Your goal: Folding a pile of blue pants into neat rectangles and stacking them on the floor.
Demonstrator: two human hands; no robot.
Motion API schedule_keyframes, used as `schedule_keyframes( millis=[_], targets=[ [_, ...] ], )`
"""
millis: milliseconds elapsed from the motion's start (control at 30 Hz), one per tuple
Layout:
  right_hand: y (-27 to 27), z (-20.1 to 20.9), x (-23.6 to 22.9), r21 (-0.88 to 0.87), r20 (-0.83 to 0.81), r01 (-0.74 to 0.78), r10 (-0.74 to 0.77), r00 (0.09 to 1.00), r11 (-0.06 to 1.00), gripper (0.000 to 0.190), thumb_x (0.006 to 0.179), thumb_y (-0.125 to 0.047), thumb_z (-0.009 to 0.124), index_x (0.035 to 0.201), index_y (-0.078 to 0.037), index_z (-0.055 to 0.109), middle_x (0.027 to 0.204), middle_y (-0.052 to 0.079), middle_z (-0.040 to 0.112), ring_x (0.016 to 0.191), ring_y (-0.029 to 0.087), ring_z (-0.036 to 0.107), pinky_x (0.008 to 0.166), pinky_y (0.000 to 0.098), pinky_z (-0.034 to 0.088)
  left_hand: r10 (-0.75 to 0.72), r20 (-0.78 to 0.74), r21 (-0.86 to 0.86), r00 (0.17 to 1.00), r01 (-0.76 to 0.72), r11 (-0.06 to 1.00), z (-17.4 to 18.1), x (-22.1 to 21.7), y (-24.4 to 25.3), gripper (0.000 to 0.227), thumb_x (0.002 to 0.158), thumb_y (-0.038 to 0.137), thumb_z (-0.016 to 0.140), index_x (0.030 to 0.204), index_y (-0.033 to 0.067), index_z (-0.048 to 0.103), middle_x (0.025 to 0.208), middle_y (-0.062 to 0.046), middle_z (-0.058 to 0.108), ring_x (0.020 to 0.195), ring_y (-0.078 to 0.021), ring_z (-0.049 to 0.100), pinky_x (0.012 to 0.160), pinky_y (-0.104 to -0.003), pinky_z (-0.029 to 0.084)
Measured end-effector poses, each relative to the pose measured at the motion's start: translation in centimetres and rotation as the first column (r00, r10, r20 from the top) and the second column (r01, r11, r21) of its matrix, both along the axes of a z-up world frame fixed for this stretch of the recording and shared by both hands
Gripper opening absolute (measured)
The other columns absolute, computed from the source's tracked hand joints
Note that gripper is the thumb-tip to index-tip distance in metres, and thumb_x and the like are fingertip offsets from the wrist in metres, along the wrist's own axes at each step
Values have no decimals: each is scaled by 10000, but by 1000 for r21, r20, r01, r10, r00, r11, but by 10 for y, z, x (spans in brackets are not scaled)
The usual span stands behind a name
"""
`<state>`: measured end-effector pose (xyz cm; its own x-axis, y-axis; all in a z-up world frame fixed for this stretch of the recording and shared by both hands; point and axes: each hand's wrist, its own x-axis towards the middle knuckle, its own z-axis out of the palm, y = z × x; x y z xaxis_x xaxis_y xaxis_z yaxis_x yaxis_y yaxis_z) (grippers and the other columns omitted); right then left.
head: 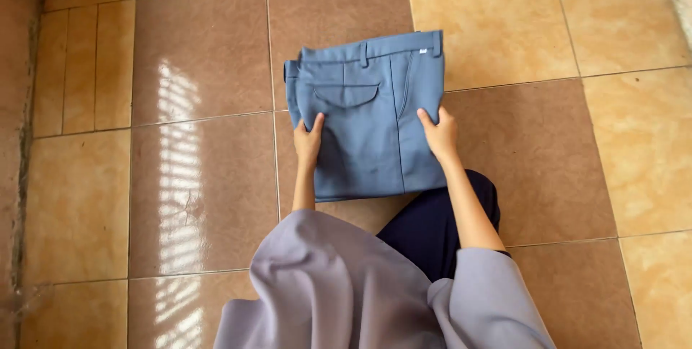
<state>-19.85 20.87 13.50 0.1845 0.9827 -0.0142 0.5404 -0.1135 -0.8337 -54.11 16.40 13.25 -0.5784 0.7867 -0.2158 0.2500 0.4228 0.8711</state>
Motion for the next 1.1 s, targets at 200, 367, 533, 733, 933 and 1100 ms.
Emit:
schedule_keyframes(
  millis=[200, 367, 533, 733, 933, 1100],
  targets=[
    [-4, -21, -7, -177, 170, -39, 70, 983, 983, 549, 962, -563, 709, 1072, -34, 618, 1066, 249, 705, 1034, 442, 691, 816, 527, 576, 70, 284, -54, 956, -57, 997, -109, -3, -4, 410, 860, 537, 828, 1069, 195, 740, 884, -76, 738, 819, -205, 715, 636, -334, 576],
    [-15, 19, -21, 51, 118, -50, 44, 992, 997, 481, 956, -351, 745, 1192, 37, 589, 1081, 313, 686, 1028, 506, 668, 819, 580, 564, 94, 553, 92, 828, -172, 981, -88, -19, -14, 300, 908, 414, 813, 1073, 187, 707, 817, -51, 713, 706, -163, 712, 569, -294, 607],
    [-19, 47, -42, 211, 93, -79, 61, 994, 974, 490, 961, -257, 746, 1326, 19, 571, 1132, 306, 680, 1053, 492, 665, 838, 571, 564, 90, 323, 124, 942, -137, 983, -35, -11, -34, 593, 968, 496, 759, 1433, 177, 574, 1271, -202, 677, 1164, -316, 667, 901, -468, 576],
    [-16, 37, -43, 52, 15, -75, 74, 997, 996, 572, 953, -297, 752, 1374, 19, 528, 1216, 328, 657, 1112, 509, 645, 889, 594, 556, 141, 226, 113, 964, -170, 979, -56, -17, -33, 617, 977, 487, 748, 1459, 150, 560, 1317, -209, 643, 1208, -343, 633, 938, -478, 551],
    [-10, 33, -40, -79, -45, 2, -5, 999, 997, 855, 802, -424, 873, 1475, -175, 408, 1381, 196, 611, 1217, 447, 613, 992, 568, 524, 243, 202, 68, 949, -261, 963, -65, -22, -24, 397, 855, 450, 853, 1111, 167, 743, 836, -76, 704, 723, -200, 658, 594, -323, 528],
    [-27, 78, -90, 256, 612, -312, 96, 785, 915, 819, 971, -433, 690, 1607, -48, 347, 1615, 323, 269, 1473, 502, 304, 1145, 669, 244, 146, -708, 169, 691, -35, 985, 13, 29, -21, 911, 872, 444, 807, 1571, 61, 366, 1539, -262, 424, 1384, -486, 428, 1107, -580, 376]
  ],
)
